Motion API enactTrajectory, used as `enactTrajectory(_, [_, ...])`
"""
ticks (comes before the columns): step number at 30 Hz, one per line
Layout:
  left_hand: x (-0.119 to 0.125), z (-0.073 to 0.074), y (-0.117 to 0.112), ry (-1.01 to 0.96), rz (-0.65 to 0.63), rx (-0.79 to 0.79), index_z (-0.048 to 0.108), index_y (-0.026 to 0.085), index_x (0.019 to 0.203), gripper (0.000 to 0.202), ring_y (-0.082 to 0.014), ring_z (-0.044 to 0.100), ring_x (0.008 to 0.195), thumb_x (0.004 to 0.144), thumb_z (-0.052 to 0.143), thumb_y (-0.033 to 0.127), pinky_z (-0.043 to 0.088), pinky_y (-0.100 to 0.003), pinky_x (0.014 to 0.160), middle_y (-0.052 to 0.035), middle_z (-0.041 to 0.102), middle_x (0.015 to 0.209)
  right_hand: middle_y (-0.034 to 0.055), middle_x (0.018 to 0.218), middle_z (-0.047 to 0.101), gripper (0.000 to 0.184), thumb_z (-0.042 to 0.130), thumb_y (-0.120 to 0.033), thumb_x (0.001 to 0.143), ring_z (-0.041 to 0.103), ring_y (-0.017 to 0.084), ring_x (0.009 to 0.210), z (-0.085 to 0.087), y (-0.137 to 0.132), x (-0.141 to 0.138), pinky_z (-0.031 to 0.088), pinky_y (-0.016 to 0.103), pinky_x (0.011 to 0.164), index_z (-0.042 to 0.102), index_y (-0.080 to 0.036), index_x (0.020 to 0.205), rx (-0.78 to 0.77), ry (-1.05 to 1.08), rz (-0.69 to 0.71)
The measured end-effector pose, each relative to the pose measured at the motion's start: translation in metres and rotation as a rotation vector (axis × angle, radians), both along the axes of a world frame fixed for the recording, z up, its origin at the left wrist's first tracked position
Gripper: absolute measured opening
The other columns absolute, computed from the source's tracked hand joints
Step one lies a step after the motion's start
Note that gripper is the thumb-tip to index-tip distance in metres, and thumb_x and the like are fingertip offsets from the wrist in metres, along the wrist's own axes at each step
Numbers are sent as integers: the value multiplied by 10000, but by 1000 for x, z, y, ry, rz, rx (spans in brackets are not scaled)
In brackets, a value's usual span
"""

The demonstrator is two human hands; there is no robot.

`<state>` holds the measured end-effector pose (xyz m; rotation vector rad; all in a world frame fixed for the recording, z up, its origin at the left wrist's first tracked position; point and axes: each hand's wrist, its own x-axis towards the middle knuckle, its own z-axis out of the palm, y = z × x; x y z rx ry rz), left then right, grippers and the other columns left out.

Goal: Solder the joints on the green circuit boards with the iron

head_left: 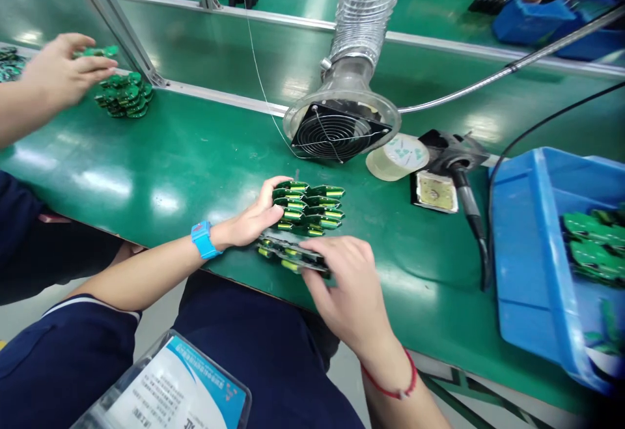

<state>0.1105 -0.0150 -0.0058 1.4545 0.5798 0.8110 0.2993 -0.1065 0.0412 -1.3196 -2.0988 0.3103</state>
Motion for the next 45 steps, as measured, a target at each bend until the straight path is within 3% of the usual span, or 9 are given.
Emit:
enactTrajectory(6, [-1, -8, 1, -127, -45, -31, 185, 255, 1446, 878, -347, 369, 1409, 824, 396, 839, 344, -510, 1164, -166, 315, 1530, 7, 911, 705, 212, 633, -381, 887, 648, 145, 781, -41, -6, -4, 508, 291, 698, 609, -236, 1039, -240, 719, -362])
enactTrajectory(12, [0, -7, 2, -20, -8, 115, 136, 278, 1411, 1068, -365, 394, 1389, 662, 840, 567, 342, -540, 1158, -176, 327, 1480, 41, 990, 640, 221, 597, -404, 900, 624, 171, 928, -54, -3, -27, 538, 367, 853, 602, -228, 1034, -166, 690, -446])
enactTrajectory(17, [6, -5, -3, 57, 66, 104, 149, 286, 1363, 951, -315, 492, 1316, 715, 837, 385, 449, -488, 1084, -169, 369, 1449, 118, 1203, 520, 385, 657, -379, 852, 507, 253, 1194, -65, -9, -29, 437, 527, 1051, 529, -218, 1177, -56, 599, -573])
enactTrajectory(20, [6, -4, -4, 68, 68, 90, 160, 278, 1363, 943, -304, 529, 1279, 714, 836, 384, 470, -470, 1060, -165, 401, 1435, 186, 1495, 312, 807, 681, -396, 837, 365, 291, 1411, -65, -5, -15, 357, 576, 1147, 214, -241, 1476, -113, 537, -490])
enactTrajectory(24, [3, -4, -4, 97, 49, 135, 160, 272, 1368, 965, -293, 552, 1240, 698, 850, 364, 483, -451, 1041, -162, 428, 1399, 193, 1643, 17, 1176, 734, -509, 771, 95, 326, 1553, -54, 17, 12, 219, 624, 1226, -130, -262, 1529, -380, 428, -163])
enactTrajectory(28, [2, -2, -2, 105, 68, 183, 153, 272, 1401, 1004, -319, 477, 1322, 691, 857, 371, 436, -479, 1097, -174, 374, 1444, 202, 1523, 373, 1112, 722, -492, 781, 492, 288, 1365, -47, 38, 21, 428, 560, 1131, -85, -263, 1511, -581, 537, 55])
enactTrajectory(33, [-2, 0, -2, 216, 68, 153, -66, 258, 1518, 1195, -343, 471, 1317, 735, 817, 445, 381, -570, 1115, -203, 389, 1436, 180, 1392, 522, 944, 749, -414, 751, 616, 253, 1208, -47, 41, 13, 526, 490, 1037, 111, -239, 1424, -568, 615, 28])
enactTrajectory(39, [-16, 44, 14, 502, 37, 535, -1, 226, 1561, 1281, -447, 240, 1436, 650, 804, 628, 228, -635, 1173, -232, 70, 1592, 155, 1291, 583, 842, 758, -361, 730, 671, 235, 1078, -44, 38, 10, 576, 455, 937, 192, -237, 1341, -597, 674, 16])
enactTrajectory(45, [18, 89, 23, 903, -265, 930, 318, 86, 1474, 1013, -448, 466, 1232, 671, 754, 524, 251, -606, 1106, -230, 521, 1325, 152, 1275, 573, 865, 769, -386, 709, 658, 239, 1060, -49, 38, 11, 575, 438, 883, 211, -227, 1350, -556, 610, -19])
